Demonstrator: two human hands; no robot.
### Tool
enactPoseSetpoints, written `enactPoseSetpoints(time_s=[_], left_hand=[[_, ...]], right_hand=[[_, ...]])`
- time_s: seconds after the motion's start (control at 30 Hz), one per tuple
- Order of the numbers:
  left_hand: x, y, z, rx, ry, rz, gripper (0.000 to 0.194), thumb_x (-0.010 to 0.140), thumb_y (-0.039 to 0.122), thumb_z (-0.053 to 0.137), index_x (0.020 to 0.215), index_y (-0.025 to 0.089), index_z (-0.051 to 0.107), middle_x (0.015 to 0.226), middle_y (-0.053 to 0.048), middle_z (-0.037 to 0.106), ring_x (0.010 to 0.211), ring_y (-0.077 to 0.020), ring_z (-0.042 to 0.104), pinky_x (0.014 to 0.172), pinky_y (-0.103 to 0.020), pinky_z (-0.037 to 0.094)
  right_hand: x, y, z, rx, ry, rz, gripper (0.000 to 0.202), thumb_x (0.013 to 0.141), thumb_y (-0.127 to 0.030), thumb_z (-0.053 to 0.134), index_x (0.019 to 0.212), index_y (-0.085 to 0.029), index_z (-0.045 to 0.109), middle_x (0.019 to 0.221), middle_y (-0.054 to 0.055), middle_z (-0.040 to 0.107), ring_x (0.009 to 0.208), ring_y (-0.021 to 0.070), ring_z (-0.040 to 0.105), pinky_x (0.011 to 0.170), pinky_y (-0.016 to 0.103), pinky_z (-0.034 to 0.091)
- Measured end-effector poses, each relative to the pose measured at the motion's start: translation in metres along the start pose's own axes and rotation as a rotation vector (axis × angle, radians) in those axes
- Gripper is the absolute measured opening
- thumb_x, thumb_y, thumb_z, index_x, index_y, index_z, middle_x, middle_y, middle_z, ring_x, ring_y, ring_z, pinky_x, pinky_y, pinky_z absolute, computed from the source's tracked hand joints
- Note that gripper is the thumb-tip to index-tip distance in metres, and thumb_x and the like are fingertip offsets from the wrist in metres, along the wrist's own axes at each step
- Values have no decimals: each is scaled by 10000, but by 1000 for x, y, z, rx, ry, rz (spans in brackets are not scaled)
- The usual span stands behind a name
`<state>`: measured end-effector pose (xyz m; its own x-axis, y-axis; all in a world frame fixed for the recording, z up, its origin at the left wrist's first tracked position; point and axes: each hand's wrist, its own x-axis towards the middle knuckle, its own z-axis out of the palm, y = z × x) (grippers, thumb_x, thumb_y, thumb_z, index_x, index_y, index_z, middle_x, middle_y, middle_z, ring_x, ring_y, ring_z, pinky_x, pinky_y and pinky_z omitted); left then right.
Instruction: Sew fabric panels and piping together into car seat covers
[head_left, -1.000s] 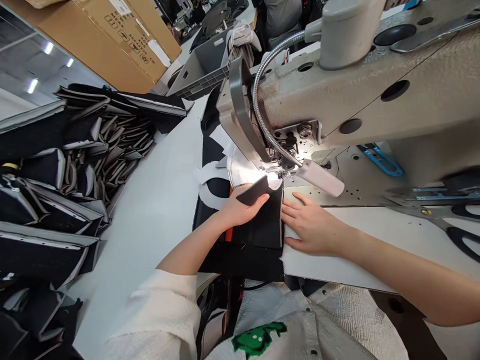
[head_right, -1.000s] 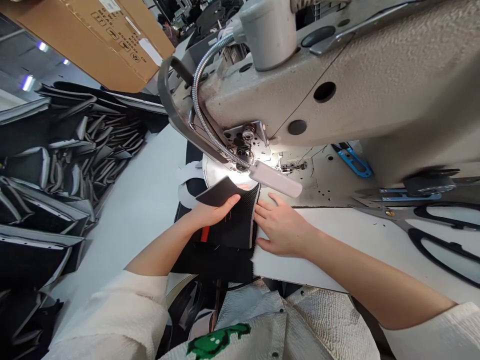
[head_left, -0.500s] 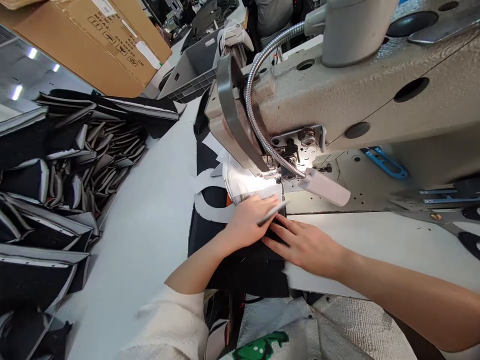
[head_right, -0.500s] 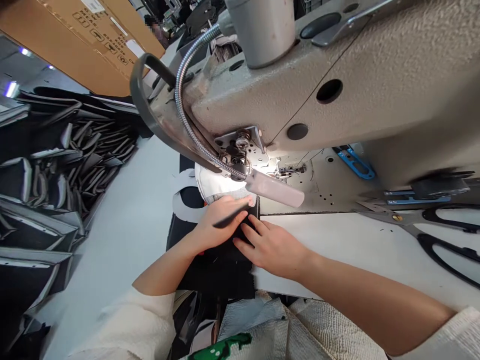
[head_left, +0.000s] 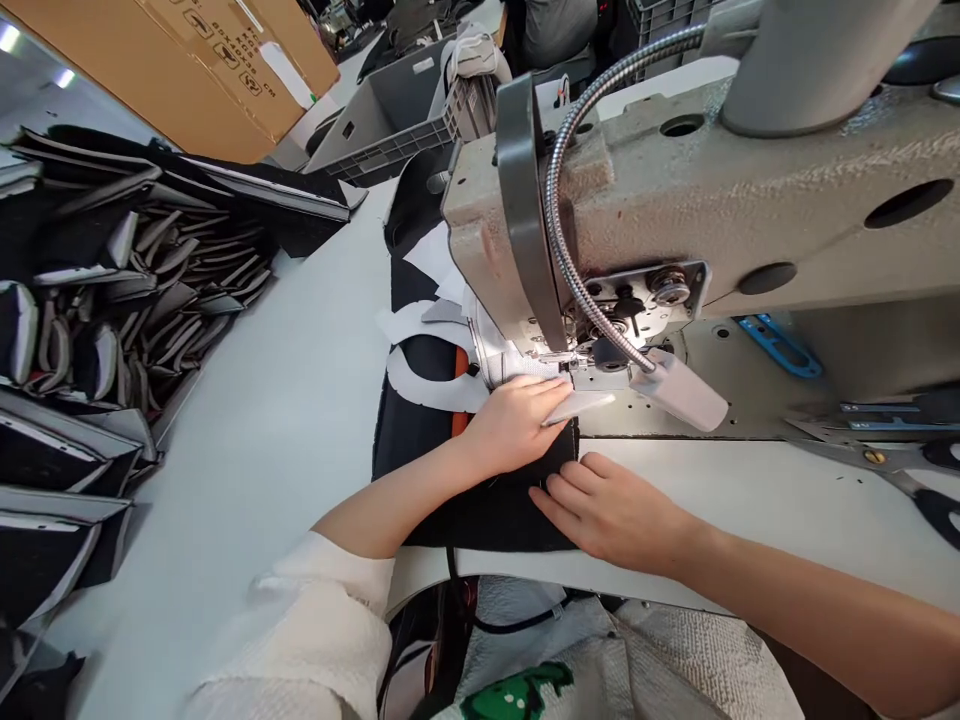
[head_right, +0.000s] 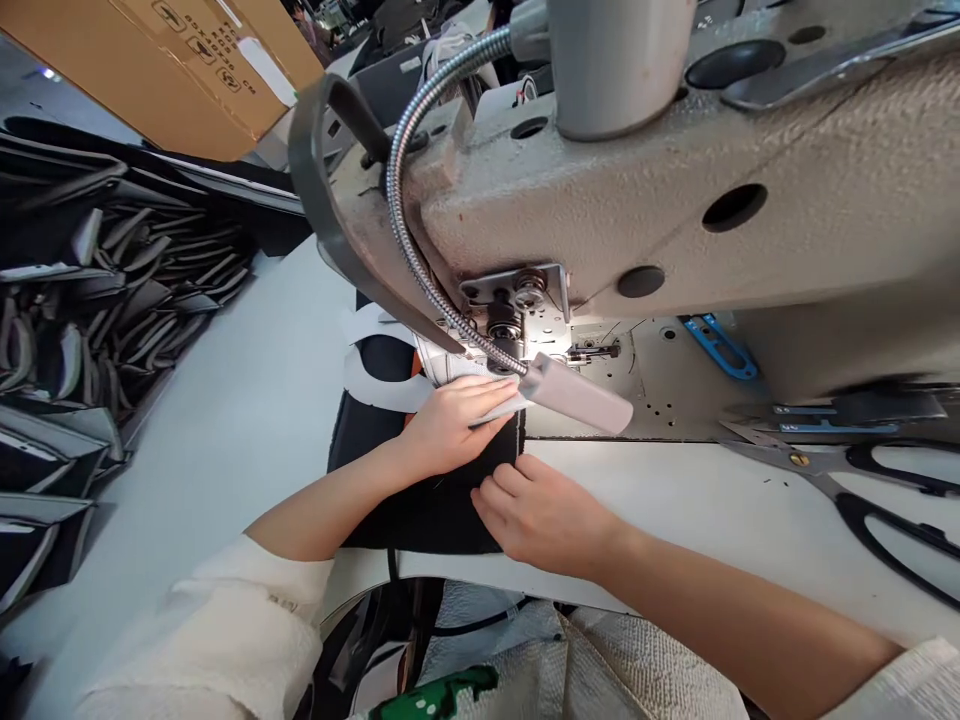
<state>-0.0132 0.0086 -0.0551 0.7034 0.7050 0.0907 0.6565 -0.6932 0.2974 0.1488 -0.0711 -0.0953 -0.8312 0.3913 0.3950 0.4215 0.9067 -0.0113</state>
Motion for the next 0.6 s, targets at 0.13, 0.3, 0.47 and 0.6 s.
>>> enactPoseSetpoints(time_s=[0.13, 0.3, 0.47, 0.6], left_hand=[[-2, 5, -13, -215, 17, -336, 346, 933, 373, 385, 861, 158, 647, 760, -19, 683, 800, -180, 634, 723, -286, 518], [-8, 2, -14, -312, 30, -431, 323, 903, 393, 432, 801, 148, 617, 727, -19, 649, 753, -178, 606, 677, -287, 510], [-11, 6, -10, -284, -50, -415, 328, 909, 372, 415, 838, 144, 640, 765, -28, 670, 709, -167, 610, 649, -280, 507], [-10, 7, -7, -61, -125, -78, 334, 889, 211, 408, 1162, 177, 596, 1203, -55, 619, 1010, -200, 562, 856, -331, 480]], right_hand=[[27, -16, 7, 27, -99, -13, 217, 845, -46, 424, 868, -104, 632, 706, 58, 507, 616, 172, 463, 474, 307, 253], [33, -15, 4, 35, 4, -90, 264, 886, -61, 371, 941, -103, 626, 833, 71, 549, 693, 170, 478, 558, 317, 325], [20, -10, 7, 23, 42, 75, 345, 901, -132, 407, 1221, -110, 534, 1166, 136, 555, 978, 220, 508, 804, 371, 402], [20, -15, 20, 108, -12, 189, 397, 859, -192, 505, 1250, -134, 535, 1175, 168, 574, 1123, 269, 487, 996, 457, 334]])
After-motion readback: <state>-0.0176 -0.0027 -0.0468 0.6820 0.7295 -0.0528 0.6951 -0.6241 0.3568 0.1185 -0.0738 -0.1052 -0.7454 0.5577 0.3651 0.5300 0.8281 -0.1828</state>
